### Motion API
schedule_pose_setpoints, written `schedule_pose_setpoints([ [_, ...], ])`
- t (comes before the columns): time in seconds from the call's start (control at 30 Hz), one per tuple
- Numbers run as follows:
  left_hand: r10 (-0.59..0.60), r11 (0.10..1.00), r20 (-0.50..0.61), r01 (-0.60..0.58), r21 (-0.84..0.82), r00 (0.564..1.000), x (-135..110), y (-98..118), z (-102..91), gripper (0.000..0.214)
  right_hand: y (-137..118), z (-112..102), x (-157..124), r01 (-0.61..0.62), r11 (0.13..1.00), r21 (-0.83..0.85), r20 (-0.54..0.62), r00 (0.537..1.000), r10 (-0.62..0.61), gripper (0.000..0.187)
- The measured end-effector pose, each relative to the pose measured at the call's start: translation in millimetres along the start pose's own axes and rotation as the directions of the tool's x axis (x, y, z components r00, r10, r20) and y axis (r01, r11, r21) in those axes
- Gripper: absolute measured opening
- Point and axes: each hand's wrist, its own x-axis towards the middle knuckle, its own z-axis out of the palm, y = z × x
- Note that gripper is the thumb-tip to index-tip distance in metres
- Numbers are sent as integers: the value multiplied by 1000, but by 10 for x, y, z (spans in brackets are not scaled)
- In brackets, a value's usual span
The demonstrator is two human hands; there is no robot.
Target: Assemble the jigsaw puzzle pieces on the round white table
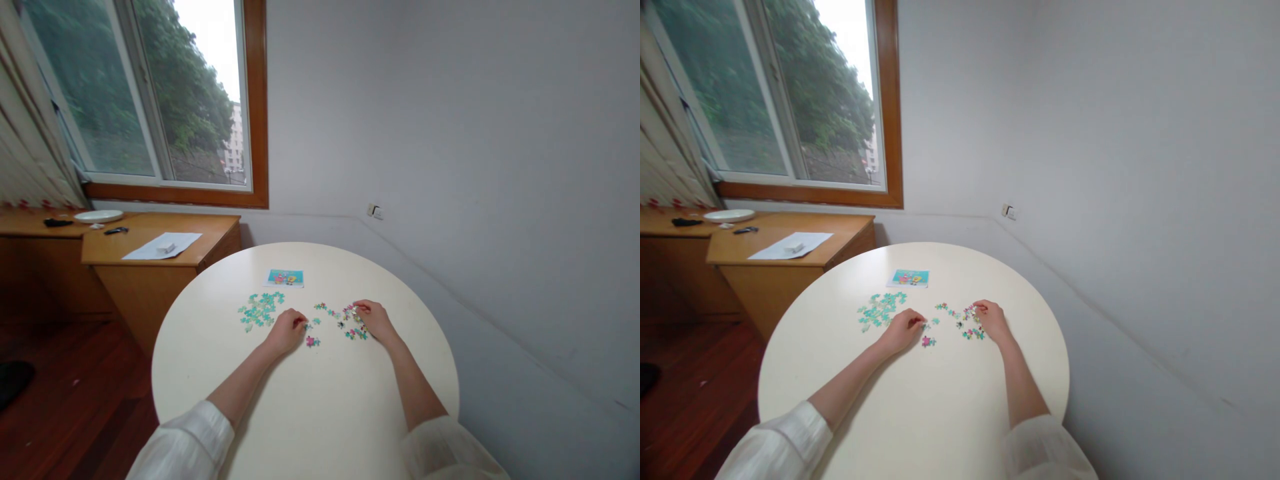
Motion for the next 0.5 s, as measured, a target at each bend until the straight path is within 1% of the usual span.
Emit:
schedule_pose_setpoints([
  [0.23, -21, 1000, 7, 21, 0, 1000, 6, 0, 8, 16, -71, 17, -36, -13, 1000, -5, 6, 1000, 13, 24],
  [0.37, -19, 1000, 2, 19, -1, 1000, 6, -6, 14, 16, -108, 35, -50, 28, 999, -20, 11, 1000, -27, 22],
  [0.5, -7, 1000, 2, 7, -1, 1000, 7, -15, 20, 17, -125, 63, -52, 36, 999, 17, 28, 999, -36, 22],
])
